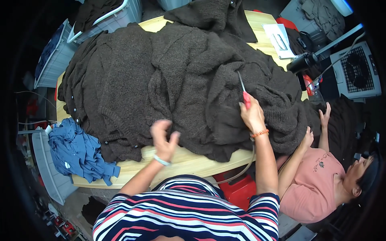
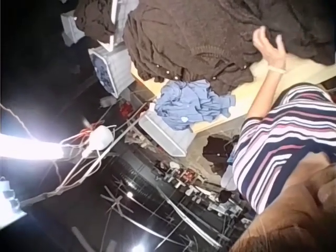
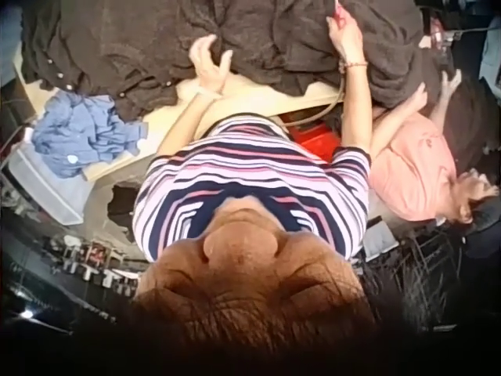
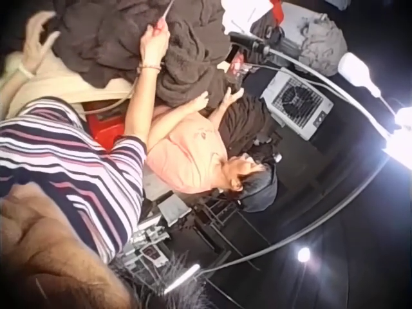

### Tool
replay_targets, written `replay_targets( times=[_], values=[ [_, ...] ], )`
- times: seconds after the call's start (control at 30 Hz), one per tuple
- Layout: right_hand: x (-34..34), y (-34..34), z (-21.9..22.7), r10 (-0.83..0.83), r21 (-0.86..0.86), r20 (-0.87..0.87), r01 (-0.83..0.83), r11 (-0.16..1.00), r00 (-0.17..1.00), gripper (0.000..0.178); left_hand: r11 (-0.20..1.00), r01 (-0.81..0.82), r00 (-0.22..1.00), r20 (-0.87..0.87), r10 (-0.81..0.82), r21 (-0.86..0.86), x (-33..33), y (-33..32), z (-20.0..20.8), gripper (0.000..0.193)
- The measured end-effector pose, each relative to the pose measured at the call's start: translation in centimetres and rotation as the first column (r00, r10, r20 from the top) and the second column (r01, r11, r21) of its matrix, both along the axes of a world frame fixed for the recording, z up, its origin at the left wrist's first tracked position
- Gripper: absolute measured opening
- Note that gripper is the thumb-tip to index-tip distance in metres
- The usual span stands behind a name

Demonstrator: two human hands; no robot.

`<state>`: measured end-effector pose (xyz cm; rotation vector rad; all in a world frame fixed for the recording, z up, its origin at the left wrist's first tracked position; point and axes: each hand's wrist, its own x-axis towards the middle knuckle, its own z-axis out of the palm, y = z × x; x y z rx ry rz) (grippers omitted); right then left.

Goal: Trim excess threads from wool sweaters using scissors.

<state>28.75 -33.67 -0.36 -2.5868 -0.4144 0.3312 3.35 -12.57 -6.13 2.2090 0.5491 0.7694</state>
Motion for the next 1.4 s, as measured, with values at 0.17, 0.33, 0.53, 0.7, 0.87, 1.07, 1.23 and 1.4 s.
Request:
replay_targets(
  times=[0.17,0.33,0.53,0.7,0.87,1.07,1.23,1.4],
  values=[
    [-2.6,-0.9,1.7,0.099,0.103,-0.056,-0.093,0.99,0.994,0.039,0.951,-0.276,0.946,-0.215,0.243,-0.138,-1.5,6.3,-3.2,0.07],
    [-4.5,0.8,3.3,0.212,0.21,0.04,-0.216,0.954,0.976,0.036,0.846,-0.248,0.965,-0.196,0.173,-0.473,1.6,5.8,-1.9,0.03],
    [-5.2,0.4,5.9,0.184,0.33,-0.001,-0.173,0.928,0.983,0.039,0.823,0.541,0.81,0.156,-0.565,0.172,8.7,-3.3,5.5,0.024],
    [-7.2,0.2,6.8,0.273,0.337,-0.072,-0.235,0.912,0.959,0.036,0.594,0.796,0.582,-0.424,-0.694,0.121,6.5,-7.1,-3.2,0.032],
    [-9.3,2.9,5.2,0.538,0.254,-0.157,-0.493,0.832,0.828,0.039,0.507,0.858,0.452,-0.586,-0.673,0.08,4.6,-6.8,-6.9,0.031],
    [-1.3,9.7,-2.3,0.54,0.403,-0.132,-0.453,0.795,0.831,0.023,0.534,0.845,0.388,-0.666,-0.638,-0.019,4.5,-6.0,-5.5,0.029],
    [9.5,3.3,-2.3,-0.227,0.475,0.004,0.198,0.858,0.974,0.042,0.559,0.829,0.422,-0.646,-0.636,-0.009,4.2,-5.6,-4.3,0.033],
    [4.4,-2.6,-1.6,-0.066,0.342,-0.053,0.08,0.936,0.996,0.048,0.629,0.777,0.61,-0.291,-0.737,0.037,5.0,-4.3,-2.9,0.027]
  ],
)
